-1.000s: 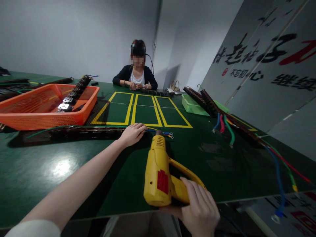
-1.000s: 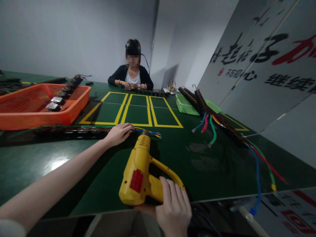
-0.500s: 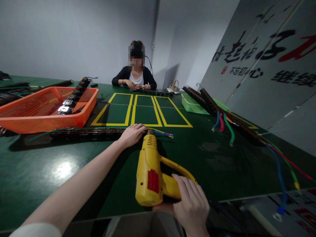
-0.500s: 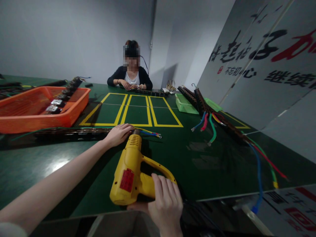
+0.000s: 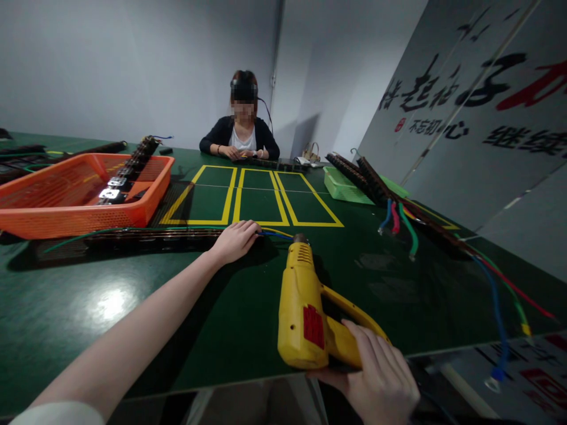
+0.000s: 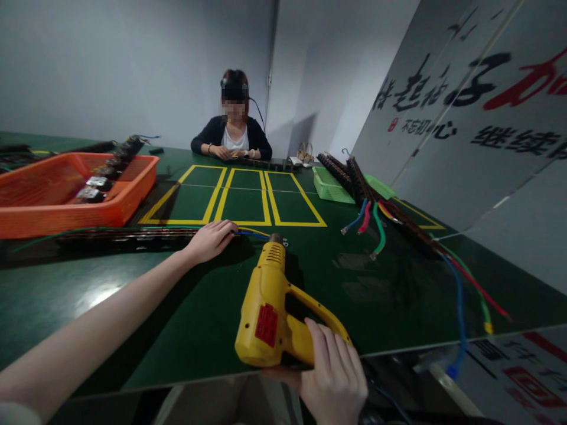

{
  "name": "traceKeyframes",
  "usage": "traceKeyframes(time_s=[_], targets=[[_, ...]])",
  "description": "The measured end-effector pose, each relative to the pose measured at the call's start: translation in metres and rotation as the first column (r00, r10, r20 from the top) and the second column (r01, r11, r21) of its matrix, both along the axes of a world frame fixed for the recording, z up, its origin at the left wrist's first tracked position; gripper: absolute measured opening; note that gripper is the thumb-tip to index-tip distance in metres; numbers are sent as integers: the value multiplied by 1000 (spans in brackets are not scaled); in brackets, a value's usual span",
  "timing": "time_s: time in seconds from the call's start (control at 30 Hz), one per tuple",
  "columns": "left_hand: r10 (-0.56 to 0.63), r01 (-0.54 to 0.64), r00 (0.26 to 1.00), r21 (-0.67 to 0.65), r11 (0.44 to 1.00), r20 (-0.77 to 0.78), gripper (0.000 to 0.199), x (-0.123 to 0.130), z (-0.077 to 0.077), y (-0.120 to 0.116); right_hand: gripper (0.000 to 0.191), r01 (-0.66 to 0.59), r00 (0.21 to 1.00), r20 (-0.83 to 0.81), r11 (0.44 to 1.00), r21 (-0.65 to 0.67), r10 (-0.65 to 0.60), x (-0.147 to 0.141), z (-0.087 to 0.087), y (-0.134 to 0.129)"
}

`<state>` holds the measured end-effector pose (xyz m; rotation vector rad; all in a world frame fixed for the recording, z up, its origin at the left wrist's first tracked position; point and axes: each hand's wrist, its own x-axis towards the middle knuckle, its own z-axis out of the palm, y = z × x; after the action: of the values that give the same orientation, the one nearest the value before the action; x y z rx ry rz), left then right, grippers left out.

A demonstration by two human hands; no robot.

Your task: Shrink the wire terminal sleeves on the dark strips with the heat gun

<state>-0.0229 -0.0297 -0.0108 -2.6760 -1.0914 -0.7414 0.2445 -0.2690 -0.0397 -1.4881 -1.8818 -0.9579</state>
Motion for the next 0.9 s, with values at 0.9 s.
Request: traceKeyframes(time_s=[0.9], targets=[[7, -7, 1000, -7, 1000, 17, 26, 2, 1, 0, 25, -91, 964, -249, 996, 16, 92, -70, 5, 16]])
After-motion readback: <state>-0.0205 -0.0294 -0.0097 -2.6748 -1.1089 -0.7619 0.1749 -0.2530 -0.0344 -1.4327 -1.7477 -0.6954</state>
